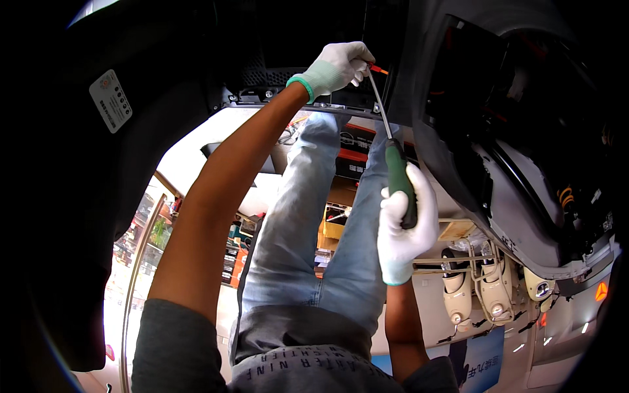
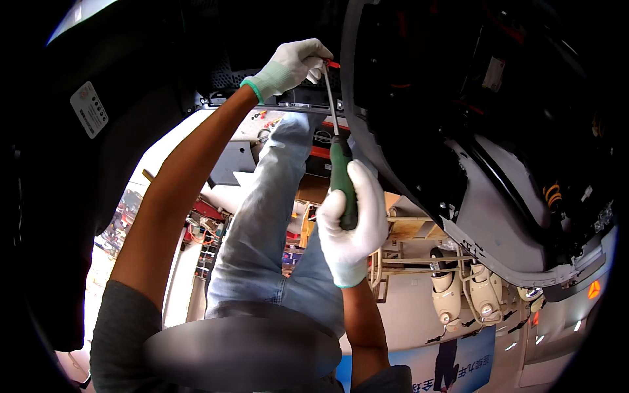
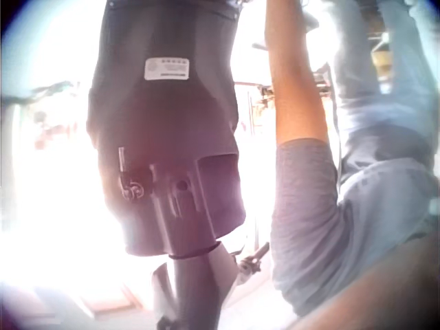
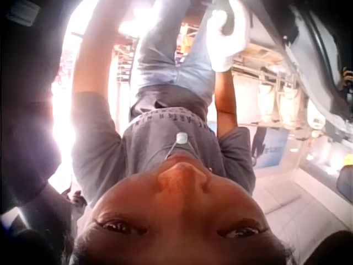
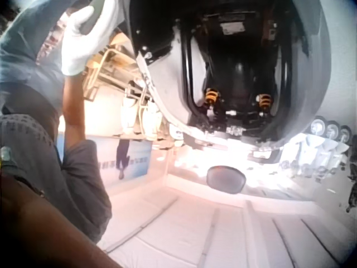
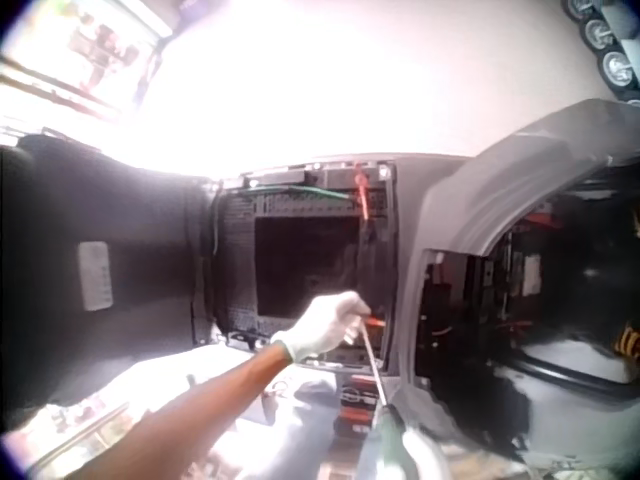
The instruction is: The person uses a screwdriver to remove screws from a black plastic cover on a scooter. They then detach the cover, revealing the internal wiring and battery compartment, and set the cover aside.
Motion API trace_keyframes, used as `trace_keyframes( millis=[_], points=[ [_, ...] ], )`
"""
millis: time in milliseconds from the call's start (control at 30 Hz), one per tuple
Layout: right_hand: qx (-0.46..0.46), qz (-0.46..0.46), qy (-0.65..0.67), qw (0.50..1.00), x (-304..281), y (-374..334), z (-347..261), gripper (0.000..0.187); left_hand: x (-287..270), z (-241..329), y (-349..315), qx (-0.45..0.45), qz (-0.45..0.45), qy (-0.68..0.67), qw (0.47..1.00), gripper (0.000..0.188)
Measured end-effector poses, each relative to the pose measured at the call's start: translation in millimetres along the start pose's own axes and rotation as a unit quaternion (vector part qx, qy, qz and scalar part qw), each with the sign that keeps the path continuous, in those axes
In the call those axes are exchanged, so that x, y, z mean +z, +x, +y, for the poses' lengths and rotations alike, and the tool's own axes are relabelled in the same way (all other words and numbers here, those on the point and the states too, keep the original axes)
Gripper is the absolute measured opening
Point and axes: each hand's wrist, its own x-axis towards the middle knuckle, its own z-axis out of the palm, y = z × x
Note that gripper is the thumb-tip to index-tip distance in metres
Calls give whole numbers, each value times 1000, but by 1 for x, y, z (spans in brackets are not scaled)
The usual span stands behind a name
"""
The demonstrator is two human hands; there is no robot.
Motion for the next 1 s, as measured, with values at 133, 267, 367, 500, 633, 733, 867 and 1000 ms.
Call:
trace_keyframes(
  millis=[133, 267, 367, 500, 633, 733, 867, 1000],
  points=[
    [-151, -20, -122, 981, -1, 14, -15, 31, 2, 3, -3, 14, 6, 58, 998, 15],
    [-182, -105, -240, 948, -3, 31, -42, 32, 3, -3, -1, 28, 17, 79, 996, 16],
    [-229, -184, -361, 885, -8, 42, -60, 33, 3, -1, -2, 41, 16, 104, 994, 16],
    [-259, -216, -420, 842, -15, 58, -86, 35, 8, -6, -10, 79, 80, 190, 975, 13],
    [-373, -276, -471, 750, -19, 100, -110, 33, 11, -7, -12, 112, 163, 321, 926, 11],
    [-471, -309, -470, 680, -19, 115, -120, 36, 10, 3, -8, 120, 197, 302, 925, 12],
    [-591, -350, -428, 588, -26, 133, -127, 36, 0, 36, -20, 167, 199, 328, 908, 14],
    [-560, -401, -400, 604, -20, 149, -116, 32, -5, 22, -31, 110, 168, 338, 920, 10]
  ],
)
